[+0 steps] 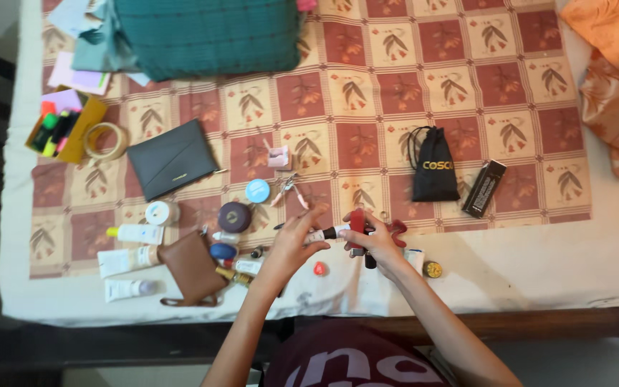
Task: The person organizes various cosmetic products by picking them up from a bed, placing some into a brown pouch, and then arranging the pouch and tubes onto a shelf.
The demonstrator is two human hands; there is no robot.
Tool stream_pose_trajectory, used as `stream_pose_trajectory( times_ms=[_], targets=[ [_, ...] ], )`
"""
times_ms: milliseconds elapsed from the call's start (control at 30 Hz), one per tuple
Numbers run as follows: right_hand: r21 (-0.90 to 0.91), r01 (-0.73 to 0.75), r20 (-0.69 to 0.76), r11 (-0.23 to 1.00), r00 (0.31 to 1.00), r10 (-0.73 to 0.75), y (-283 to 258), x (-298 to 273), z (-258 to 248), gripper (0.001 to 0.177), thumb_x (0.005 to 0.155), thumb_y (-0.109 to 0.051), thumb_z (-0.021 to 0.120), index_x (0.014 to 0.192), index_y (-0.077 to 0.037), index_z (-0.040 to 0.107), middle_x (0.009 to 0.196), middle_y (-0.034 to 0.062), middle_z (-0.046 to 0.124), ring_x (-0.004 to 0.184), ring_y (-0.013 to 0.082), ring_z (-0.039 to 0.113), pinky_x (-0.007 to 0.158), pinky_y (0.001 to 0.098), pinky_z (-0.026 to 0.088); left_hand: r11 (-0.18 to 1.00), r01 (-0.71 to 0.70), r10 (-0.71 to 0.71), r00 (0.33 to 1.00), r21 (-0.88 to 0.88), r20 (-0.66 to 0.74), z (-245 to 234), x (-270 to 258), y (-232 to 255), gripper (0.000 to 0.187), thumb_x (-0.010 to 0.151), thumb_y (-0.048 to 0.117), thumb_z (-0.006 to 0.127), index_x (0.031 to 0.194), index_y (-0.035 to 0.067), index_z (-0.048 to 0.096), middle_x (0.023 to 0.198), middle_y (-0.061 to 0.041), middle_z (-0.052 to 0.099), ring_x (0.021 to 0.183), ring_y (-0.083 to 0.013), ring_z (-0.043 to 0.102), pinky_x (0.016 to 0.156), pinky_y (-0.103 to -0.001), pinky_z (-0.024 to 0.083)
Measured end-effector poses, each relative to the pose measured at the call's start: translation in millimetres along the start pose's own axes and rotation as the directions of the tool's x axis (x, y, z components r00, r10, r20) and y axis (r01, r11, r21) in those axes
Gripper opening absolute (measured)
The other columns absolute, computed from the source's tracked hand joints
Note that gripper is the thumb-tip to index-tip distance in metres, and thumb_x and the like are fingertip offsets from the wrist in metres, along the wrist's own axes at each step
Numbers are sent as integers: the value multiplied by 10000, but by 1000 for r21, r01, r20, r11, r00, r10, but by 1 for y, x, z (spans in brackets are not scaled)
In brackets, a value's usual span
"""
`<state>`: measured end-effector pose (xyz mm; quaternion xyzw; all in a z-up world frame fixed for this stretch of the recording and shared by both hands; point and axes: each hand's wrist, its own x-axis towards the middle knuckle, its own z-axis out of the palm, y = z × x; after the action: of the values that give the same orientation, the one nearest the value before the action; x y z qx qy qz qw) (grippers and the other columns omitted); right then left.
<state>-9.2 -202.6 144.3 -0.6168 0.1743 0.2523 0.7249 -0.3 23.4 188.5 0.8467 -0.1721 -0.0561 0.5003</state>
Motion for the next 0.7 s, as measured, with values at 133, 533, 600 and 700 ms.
stream_pose_trajectory(
  times_ms=[133,533,600,700],
  targets=[
    [109,13,-8,994,1000,-12,13,-14,13,392,823,-200,809,1146,-73,628,887,66,676,686,153,683,569,310,552,996,82,-80,996,39,-47,-25,-31,7,684,757,187,867,1376,116,585,1027,-91,726,1008,-301,656,883,-423,523],
    [98,63,96,993,993,-72,15,-37,56,395,828,-189,805,1162,-76,626,858,77,672,693,159,687,575,318,548,998,66,-65,993,8,-94,-57,-75,26,655,781,183,851,1377,107,590,1073,-119,727,1036,-322,678,883,-424,520],
    [59,115,85,992,989,-120,10,-41,63,397,818,-174,812,1157,-75,631,880,60,680,712,152,698,608,309,562,999,46,-44,993,15,-111,-64,-79,28,646,782,180,854,1368,106,591,1070,-119,736,1040,-327,684,882,-418,518],
    [-31,221,63,975,974,-218,-1,-49,74,408,805,-152,830,1158,-72,643,901,38,674,750,137,718,672,288,589,993,111,-114,991,-46,-76,-74,-81,27,630,788,178,850,1364,117,602,1077,-106,762,1031,-264,726,878,-384,546]
  ],
)
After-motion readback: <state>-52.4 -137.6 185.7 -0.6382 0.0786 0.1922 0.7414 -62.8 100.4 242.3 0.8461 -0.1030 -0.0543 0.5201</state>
